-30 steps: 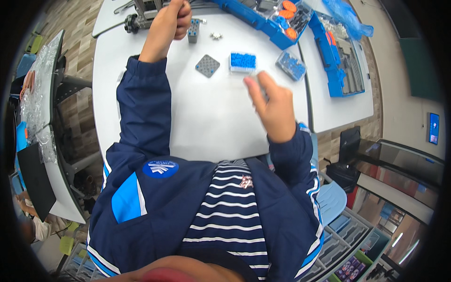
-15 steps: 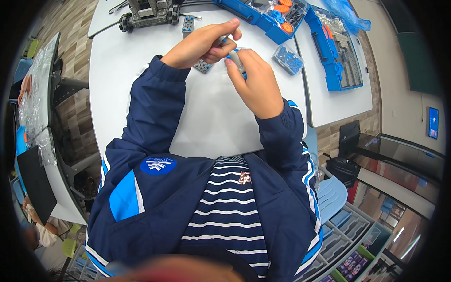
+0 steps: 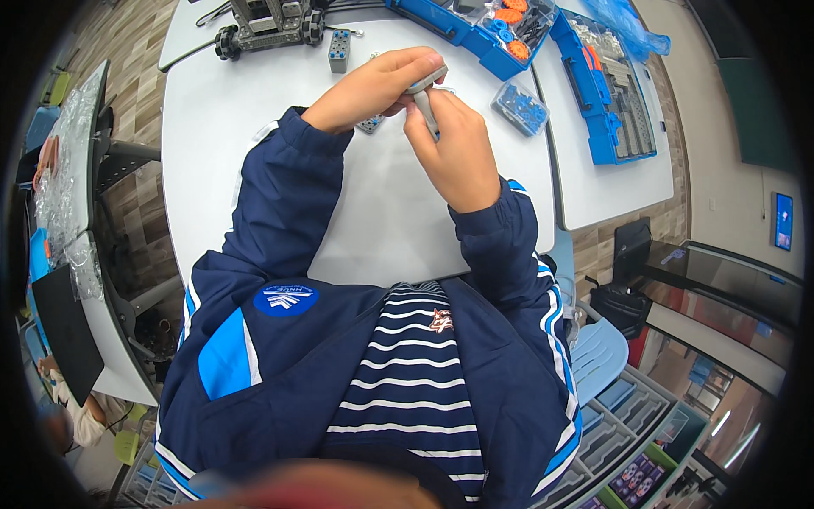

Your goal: The person assembles a small educational robot kit at a table. They open a container of blue connectors, select pieces, and use pliers to attach them to gray structural parts. The person repeatedly picks, places, and adjusts small components while working on the tabletop.

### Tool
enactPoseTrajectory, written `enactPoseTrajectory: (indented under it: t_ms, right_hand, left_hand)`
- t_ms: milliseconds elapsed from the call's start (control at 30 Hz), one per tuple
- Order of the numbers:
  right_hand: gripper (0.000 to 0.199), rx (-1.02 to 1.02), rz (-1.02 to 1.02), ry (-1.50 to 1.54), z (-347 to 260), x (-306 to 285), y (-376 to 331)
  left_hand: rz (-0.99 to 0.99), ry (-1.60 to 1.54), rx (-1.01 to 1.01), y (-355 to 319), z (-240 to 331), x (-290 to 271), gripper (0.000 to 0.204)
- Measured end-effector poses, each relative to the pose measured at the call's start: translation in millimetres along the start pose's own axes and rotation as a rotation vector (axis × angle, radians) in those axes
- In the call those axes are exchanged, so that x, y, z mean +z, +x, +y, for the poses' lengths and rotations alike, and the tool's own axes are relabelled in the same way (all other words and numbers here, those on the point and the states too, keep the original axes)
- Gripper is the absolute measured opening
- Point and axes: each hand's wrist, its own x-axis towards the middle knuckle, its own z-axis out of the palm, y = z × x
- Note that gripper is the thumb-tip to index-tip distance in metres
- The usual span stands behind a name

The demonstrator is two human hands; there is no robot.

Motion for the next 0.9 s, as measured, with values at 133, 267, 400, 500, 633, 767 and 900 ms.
enactPoseTrajectory:
  t_ms: [133,267,400,500,633,767,900]
  right_hand:
    - [0.017,0.079,0.018,0.028,1,4,-2]
    - [0.021,0.195,0.005,0.089,2,6,-4]
    - [0.026,0.265,0.010,0.194,1,4,-4]
    - [0.030,0.320,-0.004,0.257,-4,0,-5]
    - [0.033,0.428,-0.104,0.331,-17,-13,-26]
    - [0.034,0.486,-0.127,0.358,-20,-17,-34]
    - [0.032,0.317,-0.065,0.402,-17,-16,-23]
  left_hand:
    - [0.014,0.015,0.017,0,2,6,0.039]
    - [-0.022,-0.090,-0.079,1,3,1,0.036]
    - [-0.055,-0.418,-0.096,0,-3,2,0.033]
    - [-0.037,-0.483,-0.096,-2,3,5,0.029]
    - [0.048,-0.657,0.125,-6,33,-37,0.030]
    - [0.451,-0.530,0.095,-9,39,-57,0.028]
    - [0.158,-0.309,0.091,-9,32,-30,0.022]
